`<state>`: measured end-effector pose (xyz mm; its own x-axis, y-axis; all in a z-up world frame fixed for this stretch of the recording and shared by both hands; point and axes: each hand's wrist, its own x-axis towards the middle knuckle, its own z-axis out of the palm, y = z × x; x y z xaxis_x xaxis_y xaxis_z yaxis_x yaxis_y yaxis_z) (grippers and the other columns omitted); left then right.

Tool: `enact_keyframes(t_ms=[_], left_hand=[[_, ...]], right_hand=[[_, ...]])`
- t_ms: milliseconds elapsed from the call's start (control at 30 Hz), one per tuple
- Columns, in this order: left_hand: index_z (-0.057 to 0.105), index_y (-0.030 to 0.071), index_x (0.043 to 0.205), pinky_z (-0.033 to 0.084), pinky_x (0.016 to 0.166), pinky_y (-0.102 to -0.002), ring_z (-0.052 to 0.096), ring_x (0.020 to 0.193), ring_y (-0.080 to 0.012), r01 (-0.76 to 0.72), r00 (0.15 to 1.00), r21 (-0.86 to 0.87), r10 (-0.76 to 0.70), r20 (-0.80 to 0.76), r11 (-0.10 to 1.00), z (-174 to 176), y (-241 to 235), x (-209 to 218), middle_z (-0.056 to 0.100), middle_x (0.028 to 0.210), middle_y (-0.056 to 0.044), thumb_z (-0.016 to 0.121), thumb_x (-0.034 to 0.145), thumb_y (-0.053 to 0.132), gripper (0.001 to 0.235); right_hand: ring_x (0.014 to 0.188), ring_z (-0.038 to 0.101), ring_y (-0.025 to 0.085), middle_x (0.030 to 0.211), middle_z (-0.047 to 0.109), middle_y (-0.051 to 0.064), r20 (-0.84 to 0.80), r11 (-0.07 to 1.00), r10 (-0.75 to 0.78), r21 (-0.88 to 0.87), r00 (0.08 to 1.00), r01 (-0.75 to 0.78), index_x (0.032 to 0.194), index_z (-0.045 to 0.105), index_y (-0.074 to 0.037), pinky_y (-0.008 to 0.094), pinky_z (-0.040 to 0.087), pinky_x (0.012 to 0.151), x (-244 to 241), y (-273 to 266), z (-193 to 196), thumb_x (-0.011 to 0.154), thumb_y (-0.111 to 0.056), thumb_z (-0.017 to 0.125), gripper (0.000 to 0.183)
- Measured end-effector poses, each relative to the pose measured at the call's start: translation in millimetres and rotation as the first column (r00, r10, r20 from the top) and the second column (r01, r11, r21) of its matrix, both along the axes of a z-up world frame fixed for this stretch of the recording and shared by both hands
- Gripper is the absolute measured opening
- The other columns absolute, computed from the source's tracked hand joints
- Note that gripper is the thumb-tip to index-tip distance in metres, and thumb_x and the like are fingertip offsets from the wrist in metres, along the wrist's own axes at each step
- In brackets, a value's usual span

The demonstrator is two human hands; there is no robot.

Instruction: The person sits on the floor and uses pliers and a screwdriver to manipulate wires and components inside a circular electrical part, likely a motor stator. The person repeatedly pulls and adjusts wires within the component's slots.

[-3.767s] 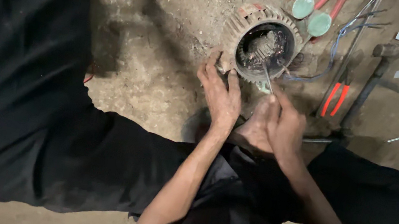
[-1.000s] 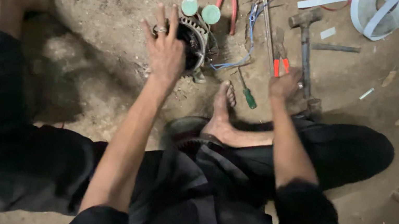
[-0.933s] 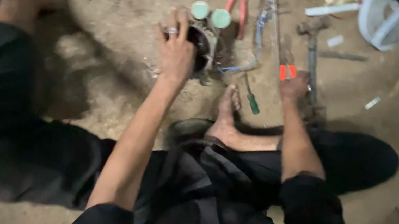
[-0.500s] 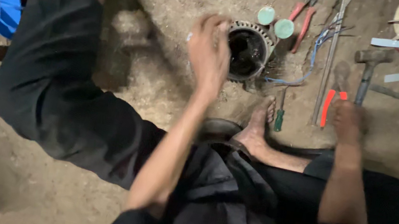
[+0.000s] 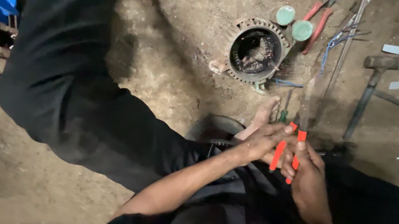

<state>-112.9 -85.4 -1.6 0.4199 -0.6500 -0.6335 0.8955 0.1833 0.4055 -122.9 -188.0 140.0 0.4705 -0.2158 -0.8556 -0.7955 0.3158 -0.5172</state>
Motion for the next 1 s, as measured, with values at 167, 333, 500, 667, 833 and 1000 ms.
enact_keyframes(t_ms=[167,333,500,667,833,1000], left_hand=[[0.053,0.0,0.144,0.038,0.041,-0.021,0.043,0.054,-0.0055,-0.124,0.958,-0.164,0.075,-0.277,0.979,24.1,16.1,-2.1,0.042,0.068,0.004,0.038,0.114,0.054,0.064],[0.028,-0.003,0.115,0.035,0.044,-0.026,0.039,0.052,-0.011,-0.233,0.949,-0.182,0.183,-0.259,0.955,32.9,28.7,0.6,0.038,0.064,0.001,0.034,0.116,0.046,0.049],[0.016,0.027,0.16,0.057,0.071,-0.027,0.061,0.082,-0.0101,-0.279,0.95,0.021,0.28,-0.136,0.96,39.3,24.1,16.7,0.063,0.101,0.002,0.042,0.106,0.035,0.06],[0.042,0.021,0.152,0.048,0.055,-0.03,0.052,0.064,-0.0106,-0.174,0.949,0.157,0.208,-0.236,0.972,30.9,27.8,36.7,0.055,0.085,0.0,0.039,0.105,0.042,0.051],[0.063,-0.001,0.123,0.045,0.057,-0.027,0.05,0.067,-0.0095,-0.329,0.913,0.088,0.34,-0.224,0.94,9.9,20.7,42.3,0.058,0.088,0.001,0.044,0.114,0.045,0.05],[0.066,0.008,0.131,0.045,0.058,-0.025,0.052,0.072,-0.0058,-0.33,0.919,0.172,0.357,-0.167,0.928,-2.6,23.0,49.9,0.062,0.096,0.004,0.047,0.107,0.044,0.047]], right_hand=[[0.048,0.031,0.009,0.064,0.037,-0.003,-0.15,0.993,0.062,0.108,0.987,-0.046,0.12,0.057,-0.004,0.026,0.029,0.044,35.7,-5.1,14.6,0.107,-0.032,0.044,0.033],[0.042,0.031,0.013,0.056,0.033,0.0,-0.392,0.892,0.449,0.154,0.803,-0.424,0.108,0.061,-0.007,0.031,0.027,0.038,81.8,-37.9,43.4,0.102,-0.039,0.05,0.035],[0.044,0.037,0.015,0.058,0.042,0.002,-0.434,0.812,0.577,0.221,0.692,-0.539,0.114,0.073,-0.019,0.033,0.032,0.04,119.2,-39.3,26.4,0.1,-0.035,0.056,0.027],[0.046,0.034,0.012,0.057,0.041,0.0,-0.39,0.765,0.629,0.157,0.672,-0.625,0.081,0.062,-0.009,0.031,0.029,0.041,152.7,-26.7,-18.0,0.096,-0.032,0.059,0.028],[0.047,0.031,0.01,0.058,0.04,-0.002,-0.276,0.732,0.678,0.162,0.682,-0.662,0.078,0.056,-0.005,0.03,0.024,0.042,166.1,-27.5,-36.6,0.1,-0.027,0.058,0.031],[0.046,0.027,0.008,0.058,0.034,-0.004,-0.398,0.786,0.609,0.19,0.686,-0.588,0.109,0.075,-0.01,0.029,0.024,0.042,174.8,-15.9,-49.2,0.095,-0.029,0.052,0.033]])
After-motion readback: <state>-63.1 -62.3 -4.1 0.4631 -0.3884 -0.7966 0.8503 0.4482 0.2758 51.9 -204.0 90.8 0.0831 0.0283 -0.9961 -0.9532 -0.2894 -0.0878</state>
